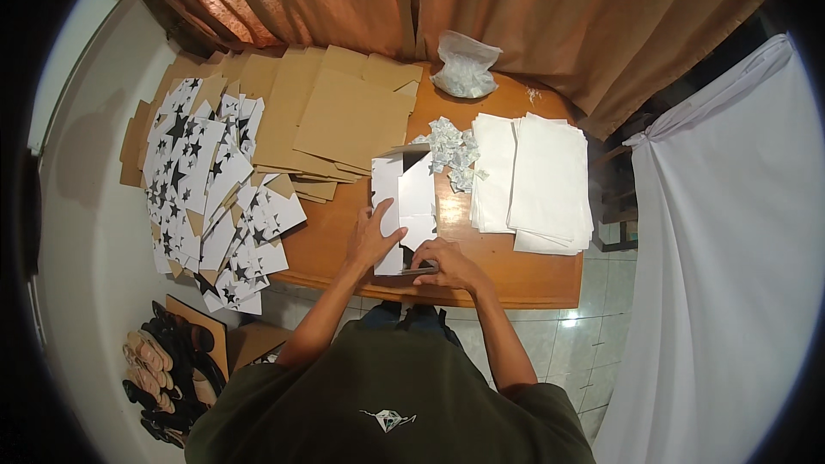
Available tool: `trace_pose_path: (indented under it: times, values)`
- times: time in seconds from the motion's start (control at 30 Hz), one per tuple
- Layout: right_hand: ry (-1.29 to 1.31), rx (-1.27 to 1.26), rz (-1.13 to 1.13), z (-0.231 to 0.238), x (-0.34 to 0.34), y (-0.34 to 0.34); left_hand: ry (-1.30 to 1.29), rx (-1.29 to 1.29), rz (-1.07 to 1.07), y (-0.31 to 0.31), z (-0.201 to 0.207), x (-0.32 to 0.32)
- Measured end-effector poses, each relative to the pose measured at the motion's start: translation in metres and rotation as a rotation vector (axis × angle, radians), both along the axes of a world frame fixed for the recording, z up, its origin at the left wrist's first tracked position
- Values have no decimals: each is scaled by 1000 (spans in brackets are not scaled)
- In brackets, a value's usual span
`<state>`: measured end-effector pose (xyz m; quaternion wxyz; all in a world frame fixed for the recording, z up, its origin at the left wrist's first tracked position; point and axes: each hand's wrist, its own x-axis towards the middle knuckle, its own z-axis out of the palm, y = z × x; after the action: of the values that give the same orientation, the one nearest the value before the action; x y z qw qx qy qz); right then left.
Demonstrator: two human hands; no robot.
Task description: The person is folding cardboard components to assemble shoe boxes.
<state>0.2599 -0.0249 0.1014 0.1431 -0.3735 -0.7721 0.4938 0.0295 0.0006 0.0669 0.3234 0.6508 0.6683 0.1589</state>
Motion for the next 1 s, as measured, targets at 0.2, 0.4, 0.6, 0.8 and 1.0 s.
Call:
trace_pose_path:
  times: [0.2, 0.4, 0.6, 0.8, 1.0]
  values:
    - [-84, -113, 25, 1, -1, -6, 114, 34, -10, -6, 6, 9]
    - [-12, 145, -182, 1, 2, -11, 59, 99, -30, -9, -12, 1]
    - [-108, 179, -377, -16, 4, -14, 113, 40, -53, -7, -4, 8]
    - [-132, 283, -543, -34, -4, -22, 62, 82, -47, -6, -11, 0]
    - [-113, 81, -771, -45, -15, -26, -27, 96, -42, -9, -17, -3]
